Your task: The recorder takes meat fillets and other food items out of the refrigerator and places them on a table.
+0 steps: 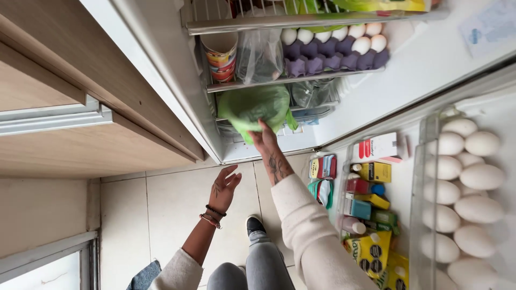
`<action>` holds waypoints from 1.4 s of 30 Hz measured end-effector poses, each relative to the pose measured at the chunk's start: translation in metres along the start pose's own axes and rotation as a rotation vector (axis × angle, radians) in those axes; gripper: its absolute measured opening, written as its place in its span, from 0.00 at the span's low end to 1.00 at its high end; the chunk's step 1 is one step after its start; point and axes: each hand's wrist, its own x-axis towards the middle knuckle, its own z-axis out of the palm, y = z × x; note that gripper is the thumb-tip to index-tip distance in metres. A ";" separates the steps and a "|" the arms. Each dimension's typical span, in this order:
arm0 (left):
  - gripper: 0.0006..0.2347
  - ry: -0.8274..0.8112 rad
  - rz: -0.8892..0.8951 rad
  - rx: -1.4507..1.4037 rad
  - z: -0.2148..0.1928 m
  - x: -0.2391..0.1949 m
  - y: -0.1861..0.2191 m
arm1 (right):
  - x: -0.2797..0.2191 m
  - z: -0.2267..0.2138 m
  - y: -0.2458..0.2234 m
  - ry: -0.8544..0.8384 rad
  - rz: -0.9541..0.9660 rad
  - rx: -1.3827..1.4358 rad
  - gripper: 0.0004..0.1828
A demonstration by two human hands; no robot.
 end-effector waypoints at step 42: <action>0.26 -0.791 -0.119 0.434 0.042 -0.463 0.049 | -0.969 -0.211 -0.053 0.328 -0.146 -0.406 0.29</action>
